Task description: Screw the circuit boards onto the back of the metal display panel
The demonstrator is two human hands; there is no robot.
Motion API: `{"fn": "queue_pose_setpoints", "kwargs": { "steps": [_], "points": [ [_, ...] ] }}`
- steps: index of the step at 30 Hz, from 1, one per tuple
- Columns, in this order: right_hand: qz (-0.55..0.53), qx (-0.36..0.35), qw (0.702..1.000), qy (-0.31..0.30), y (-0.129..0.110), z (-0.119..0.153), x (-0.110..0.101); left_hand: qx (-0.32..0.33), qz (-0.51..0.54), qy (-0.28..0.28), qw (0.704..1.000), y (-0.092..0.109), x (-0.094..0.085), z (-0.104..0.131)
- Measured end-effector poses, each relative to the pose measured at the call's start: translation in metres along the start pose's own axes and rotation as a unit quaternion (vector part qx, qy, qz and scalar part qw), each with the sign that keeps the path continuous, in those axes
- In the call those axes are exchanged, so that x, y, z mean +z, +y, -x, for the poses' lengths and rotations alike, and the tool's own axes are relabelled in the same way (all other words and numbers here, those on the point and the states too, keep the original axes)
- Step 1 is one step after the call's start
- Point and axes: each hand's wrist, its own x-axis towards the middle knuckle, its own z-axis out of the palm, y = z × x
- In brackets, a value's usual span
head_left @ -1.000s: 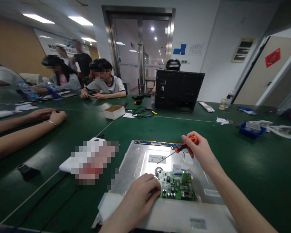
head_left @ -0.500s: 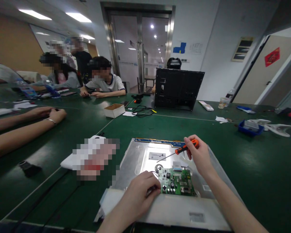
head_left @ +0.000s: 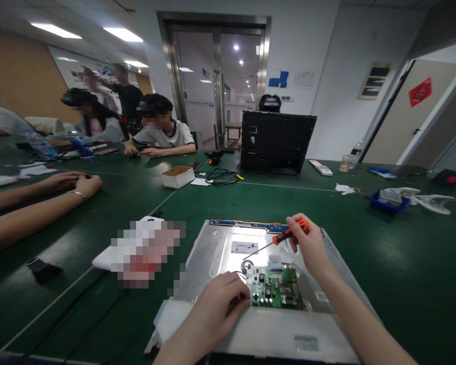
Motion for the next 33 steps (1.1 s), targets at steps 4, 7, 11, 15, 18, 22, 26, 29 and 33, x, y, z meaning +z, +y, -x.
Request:
{"fn": "queue_pose_setpoints", "kwargs": {
  "steps": [4, 7, 11, 15, 18, 22, 26, 29, 33],
  "points": [
    [0.011, 0.001, 1.000, -0.008, 0.002, 0.001, -0.001, 0.000, -0.002, -0.003, 1.000, -0.002, 0.001, 0.001],
    [0.013, -0.003, 1.000, -0.010, 0.003, 0.001, -0.001, -0.002, -0.007, -0.006, 1.000, -0.004, 0.002, 0.000],
    [0.009, 0.000, 1.000, -0.013, 0.003, 0.002, -0.001, -0.005, 0.005, -0.009, 1.000, -0.005, 0.002, 0.000],
    [-0.007, 0.002, 1.000, -0.003, 0.001, 0.002, -0.001, -0.012, 0.016, -0.008, 1.000, -0.003, 0.000, 0.000],
    [-0.047, 0.008, 0.999, 0.005, -0.003, 0.002, 0.001, -0.016, 0.022, -0.013, 1.000, -0.001, -0.001, -0.001],
    [-0.101, 0.016, 0.995, 0.016, -0.006, 0.003, 0.003, -0.045, 0.025, -0.013, 0.999, 0.002, -0.002, -0.001],
    [-0.091, -0.005, 0.995, 0.032, -0.007, 0.007, 0.005, -0.064, 0.022, -0.014, 0.998, 0.001, -0.001, -0.001],
    [-0.059, -0.031, 0.998, 0.021, -0.010, 0.011, 0.008, -0.067, 0.021, -0.015, 0.997, 0.000, -0.001, -0.001],
    [-0.046, -0.070, 0.997, 0.003, -0.013, 0.022, 0.016, -0.077, 0.028, -0.019, 0.996, 0.001, -0.004, -0.002]
  ]
}}
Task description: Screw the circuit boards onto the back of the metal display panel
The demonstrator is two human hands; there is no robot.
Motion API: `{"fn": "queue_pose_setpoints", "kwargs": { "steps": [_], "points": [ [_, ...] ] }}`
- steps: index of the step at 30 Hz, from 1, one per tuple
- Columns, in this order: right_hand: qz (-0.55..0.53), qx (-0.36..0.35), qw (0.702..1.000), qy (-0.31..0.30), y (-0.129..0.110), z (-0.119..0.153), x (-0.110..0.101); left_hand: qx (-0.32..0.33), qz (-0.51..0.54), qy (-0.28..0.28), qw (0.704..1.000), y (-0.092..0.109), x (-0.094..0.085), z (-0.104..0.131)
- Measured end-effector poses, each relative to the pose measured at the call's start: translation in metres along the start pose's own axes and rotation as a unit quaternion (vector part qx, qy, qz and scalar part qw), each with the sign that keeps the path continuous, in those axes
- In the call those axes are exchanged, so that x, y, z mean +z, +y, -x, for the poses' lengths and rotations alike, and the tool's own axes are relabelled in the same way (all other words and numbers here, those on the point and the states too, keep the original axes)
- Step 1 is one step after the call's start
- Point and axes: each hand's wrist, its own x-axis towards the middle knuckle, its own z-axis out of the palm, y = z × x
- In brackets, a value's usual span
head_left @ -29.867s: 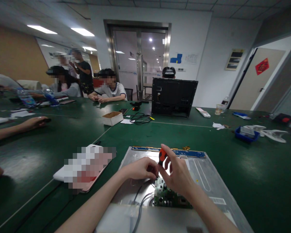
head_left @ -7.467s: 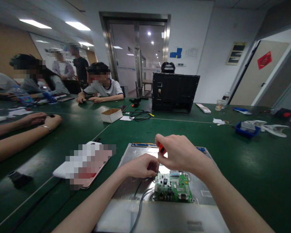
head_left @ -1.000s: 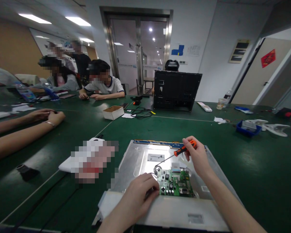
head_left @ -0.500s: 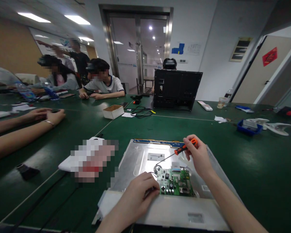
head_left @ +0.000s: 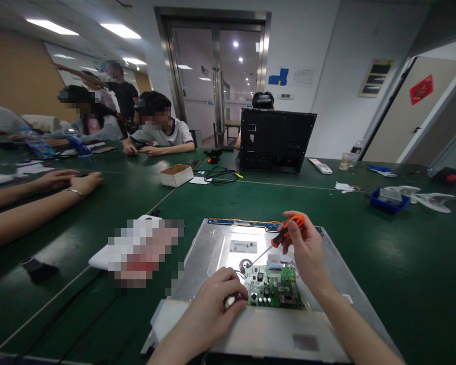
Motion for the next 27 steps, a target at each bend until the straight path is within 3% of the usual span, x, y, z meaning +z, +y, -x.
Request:
{"fn": "queue_pose_setpoints", "kwargs": {
  "steps": [5, 11, 18, 27],
  "points": [
    [0.033, -0.097, 0.995, -0.019, 0.000, 0.017, 0.009, 0.006, 0.012, -0.011, 1.000, -0.002, 0.001, 0.001],
    [0.108, -0.188, 0.972, -0.087, 0.006, 0.036, 0.016, 0.026, 0.008, 0.000, 1.000, -0.013, 0.007, -0.001],
    [0.140, -0.236, 0.956, -0.107, 0.004, 0.037, 0.020, -0.009, 0.014, -0.009, 1.000, 0.000, 0.000, -0.001],
    [0.155, -0.283, 0.939, -0.115, -0.001, 0.036, 0.020, -0.020, 0.014, -0.007, 1.000, 0.001, 0.000, 0.000]
  ]
}}
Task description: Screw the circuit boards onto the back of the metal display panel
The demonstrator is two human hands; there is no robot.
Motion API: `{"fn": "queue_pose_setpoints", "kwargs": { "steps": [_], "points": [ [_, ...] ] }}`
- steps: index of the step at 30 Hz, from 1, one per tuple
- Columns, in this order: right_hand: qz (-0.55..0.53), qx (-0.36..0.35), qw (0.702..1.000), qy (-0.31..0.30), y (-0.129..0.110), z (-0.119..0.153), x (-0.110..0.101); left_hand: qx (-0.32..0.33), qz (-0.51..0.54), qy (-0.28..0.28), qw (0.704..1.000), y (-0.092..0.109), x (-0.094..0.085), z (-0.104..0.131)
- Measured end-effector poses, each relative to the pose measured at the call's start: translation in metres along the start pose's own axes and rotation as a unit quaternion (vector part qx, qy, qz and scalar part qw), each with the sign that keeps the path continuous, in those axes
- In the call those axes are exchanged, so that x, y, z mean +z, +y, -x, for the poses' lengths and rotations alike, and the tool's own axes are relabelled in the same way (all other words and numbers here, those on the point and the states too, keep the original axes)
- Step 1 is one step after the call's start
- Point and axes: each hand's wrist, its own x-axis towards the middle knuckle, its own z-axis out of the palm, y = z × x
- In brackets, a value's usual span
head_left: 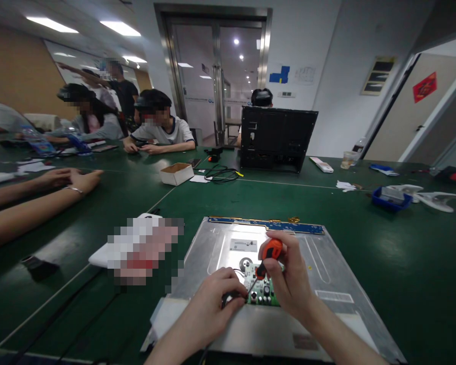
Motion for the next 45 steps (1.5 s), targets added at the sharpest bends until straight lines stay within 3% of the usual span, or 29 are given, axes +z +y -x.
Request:
{"fn": "queue_pose_setpoints", "kwargs": {
  "steps": [15, 26, 38, 45],
  "points": [
    [0.029, 0.008, 0.999, -0.037, 0.009, 0.014, 0.001, -0.014, 0.001, 0.001, 1.000, 0.000, 0.001, 0.000],
    [0.055, -0.060, 0.992, -0.099, -0.006, 0.004, -0.002, 0.017, 0.031, 0.008, 0.999, -0.005, 0.003, 0.000],
    [0.089, -0.100, 0.990, -0.039, -0.002, 0.005, 0.004, 0.015, 0.038, 0.011, 0.999, -0.007, 0.004, 0.001],
    [0.087, -0.126, 0.986, -0.059, -0.004, 0.004, 0.002, 0.026, 0.034, 0.007, 0.999, -0.009, 0.005, 0.001]
  ]
}}
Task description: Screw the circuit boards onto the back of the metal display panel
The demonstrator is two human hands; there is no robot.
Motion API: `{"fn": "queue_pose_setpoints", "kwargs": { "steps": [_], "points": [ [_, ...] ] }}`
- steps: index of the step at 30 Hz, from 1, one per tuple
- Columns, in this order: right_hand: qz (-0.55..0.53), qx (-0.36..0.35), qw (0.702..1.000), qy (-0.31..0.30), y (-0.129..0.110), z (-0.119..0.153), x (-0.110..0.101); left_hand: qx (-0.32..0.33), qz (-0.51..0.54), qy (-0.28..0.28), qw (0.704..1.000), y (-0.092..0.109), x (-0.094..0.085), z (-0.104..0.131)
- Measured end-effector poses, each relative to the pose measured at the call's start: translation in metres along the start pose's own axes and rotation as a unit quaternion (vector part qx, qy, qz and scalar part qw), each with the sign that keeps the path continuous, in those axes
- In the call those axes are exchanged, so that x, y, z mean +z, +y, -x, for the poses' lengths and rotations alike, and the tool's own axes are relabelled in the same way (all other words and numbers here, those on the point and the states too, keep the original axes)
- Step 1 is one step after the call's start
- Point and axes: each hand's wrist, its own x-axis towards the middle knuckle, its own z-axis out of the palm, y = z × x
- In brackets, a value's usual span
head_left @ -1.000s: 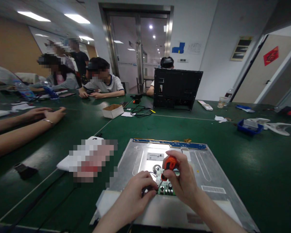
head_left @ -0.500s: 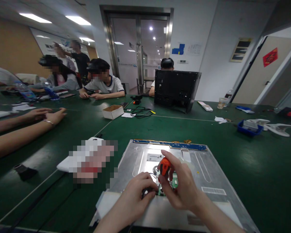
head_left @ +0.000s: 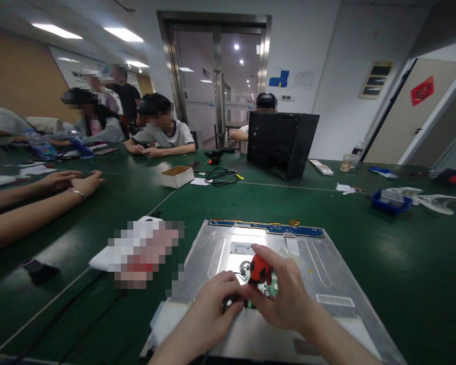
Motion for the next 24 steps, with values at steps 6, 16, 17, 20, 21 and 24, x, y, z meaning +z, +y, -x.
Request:
{"fn": "queue_pose_setpoints", "kwargs": {
  "steps": [6, 16, 17, 20, 21, 24],
  "points": [
    [-0.032, -0.006, 0.999, -0.018, -0.0024, -0.0007, -0.0030, 0.003, -0.003, -0.001, 1.000, 0.0015, -0.0016, 0.0000],
    [0.019, -0.010, 1.000, 0.022, 0.0016, -0.0012, 0.0009, -0.001, 0.012, 0.005, 1.000, -0.0036, 0.0014, 0.0003],
    [0.018, -0.013, 1.000, 0.019, 0.0014, -0.0020, 0.0003, 0.000, 0.011, 0.007, 1.000, -0.0038, 0.0014, 0.0002],
    [0.005, -0.018, 1.000, 0.004, 0.0005, -0.0038, -0.0021, 0.001, 0.007, 0.005, 1.000, -0.0030, 0.0009, 0.0001],
    [-0.003, -0.019, 1.000, -0.002, 0.0003, -0.0040, -0.0028, 0.001, 0.005, 0.005, 1.000, -0.0024, 0.0006, 0.0002],
    [-0.027, -0.019, 0.999, -0.017, 0.0003, -0.0035, -0.0043, 0.004, 0.001, 0.004, 1.000, -0.0002, -0.0005, 0.0001]
  ]
}}
